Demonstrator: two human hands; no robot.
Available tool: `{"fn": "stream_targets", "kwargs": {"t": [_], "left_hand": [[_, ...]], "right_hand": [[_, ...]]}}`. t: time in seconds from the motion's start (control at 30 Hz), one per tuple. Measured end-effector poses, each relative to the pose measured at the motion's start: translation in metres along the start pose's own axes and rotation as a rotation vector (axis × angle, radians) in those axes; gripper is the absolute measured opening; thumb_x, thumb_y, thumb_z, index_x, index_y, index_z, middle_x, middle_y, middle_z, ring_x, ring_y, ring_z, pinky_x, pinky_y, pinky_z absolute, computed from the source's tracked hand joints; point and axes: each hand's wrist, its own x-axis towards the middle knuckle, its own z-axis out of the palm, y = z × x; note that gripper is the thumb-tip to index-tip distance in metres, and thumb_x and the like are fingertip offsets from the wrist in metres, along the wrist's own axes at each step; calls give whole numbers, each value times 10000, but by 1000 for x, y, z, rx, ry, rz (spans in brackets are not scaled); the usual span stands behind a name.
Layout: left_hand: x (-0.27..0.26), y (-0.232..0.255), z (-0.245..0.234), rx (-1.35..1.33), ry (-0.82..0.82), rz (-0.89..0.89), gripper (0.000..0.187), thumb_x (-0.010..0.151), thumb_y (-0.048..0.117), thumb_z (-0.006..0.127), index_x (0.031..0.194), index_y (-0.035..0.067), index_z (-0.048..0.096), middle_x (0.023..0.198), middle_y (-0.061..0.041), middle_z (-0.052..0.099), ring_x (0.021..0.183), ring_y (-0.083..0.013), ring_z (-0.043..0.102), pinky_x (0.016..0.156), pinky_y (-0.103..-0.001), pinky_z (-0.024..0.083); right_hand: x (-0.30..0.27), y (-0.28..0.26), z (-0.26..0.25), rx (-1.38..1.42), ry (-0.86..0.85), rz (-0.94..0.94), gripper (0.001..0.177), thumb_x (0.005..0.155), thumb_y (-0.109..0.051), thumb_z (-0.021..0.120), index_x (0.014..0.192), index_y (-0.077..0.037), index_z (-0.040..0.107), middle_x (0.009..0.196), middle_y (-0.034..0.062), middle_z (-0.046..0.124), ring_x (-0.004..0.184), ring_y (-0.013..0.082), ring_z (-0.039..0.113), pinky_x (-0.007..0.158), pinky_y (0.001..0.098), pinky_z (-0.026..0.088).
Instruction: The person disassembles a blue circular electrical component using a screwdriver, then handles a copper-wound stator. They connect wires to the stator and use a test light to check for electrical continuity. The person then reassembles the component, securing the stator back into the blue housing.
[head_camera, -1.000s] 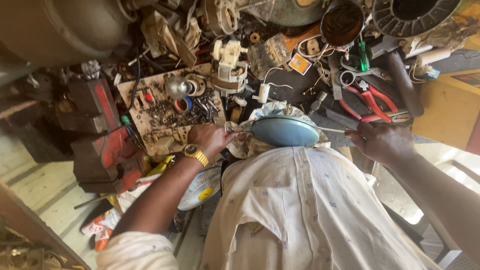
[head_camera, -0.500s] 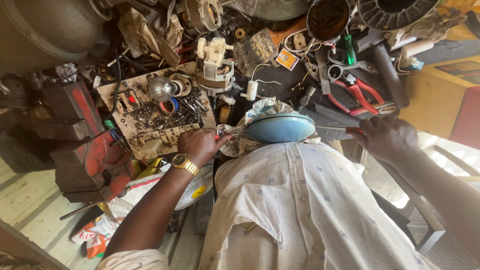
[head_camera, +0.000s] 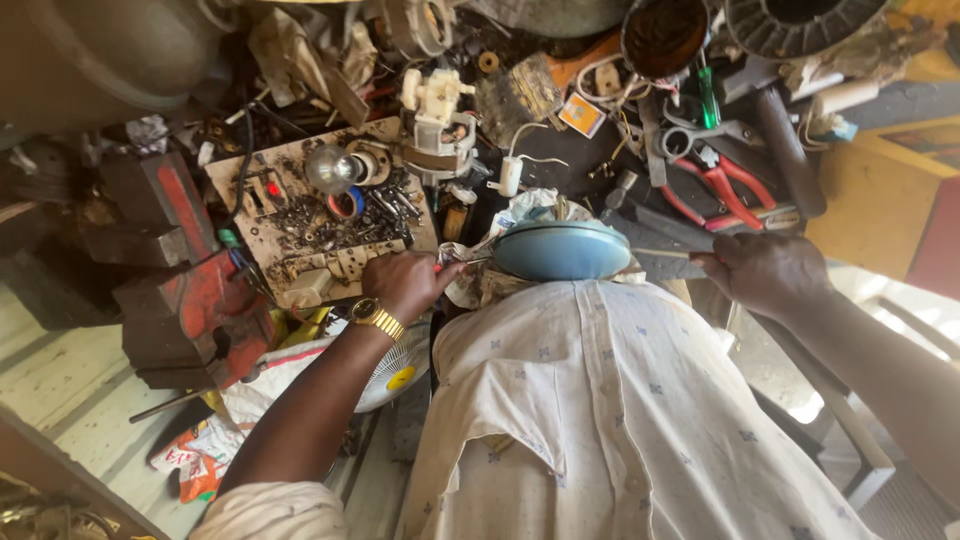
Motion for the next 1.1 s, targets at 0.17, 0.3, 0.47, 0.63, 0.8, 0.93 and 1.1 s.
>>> {"fn": "stream_targets", "kwargs": {"t": [0.17,0.3,0.47,0.63,0.8,0.93,1.1], "left_hand": [[2,1,-4,4,-61,3,685,961,703,429,677,165,744,695,-103,708,610,-279,674,539,-448,486],[-4,5,-1,-47,-67,8,722,949,734,425,661,146,729,664,-102,684,569,-273,656,514,-454,477],[-9,10,0,-36,-122,-19,777,969,756,390,638,133,715,639,-114,674,575,-290,653,535,-459,465],[-13,9,10,-100,-32,-6,776,954,747,385,627,126,716,654,-133,677,595,-323,656,548,-487,485],[-17,15,14,-140,-106,-75,802,959,757,371,657,101,717,714,-148,700,654,-341,687,593,-498,520],[-21,16,14,-224,-94,-123,792,925,764,379,678,105,741,734,-145,722,702,-344,701,613,-492,528],[-20,20,24,-291,-77,-100,798,966,758,396,714,86,745,738,-165,721,708,-350,703,638,-477,536]], "right_hand": [[11,1,-5,29,-224,72,515,978,-653,410,1124,-279,734,809,-46,761,639,182,743,542,378,594],[8,12,10,131,-204,108,530,973,-648,409,1104,-254,739,834,-37,767,661,193,747,559,405,607],[2,16,15,-37,-249,80,512,1039,-654,370,1110,-300,732,888,-66,770,740,181,755,670,391,613],[11,20,15,19,-285,81,520,1026,-628,363,1067,-261,729,885,-12,773,755,233,760,694,424,616],[13,28,27,98,-333,52,585,1031,-639,327,1067,-227,741,908,43,781,842,276,762,761,452,611],[18,30,36,100,-421,54,601,1029,-636,295,1129,-240,736,908,80,782,828,318,760,746,476,609],[15,38,62,243,-406,79,634,1026,-642,284,1123,-234,759,871,115,788,831,338,753,791,493,604]]}}
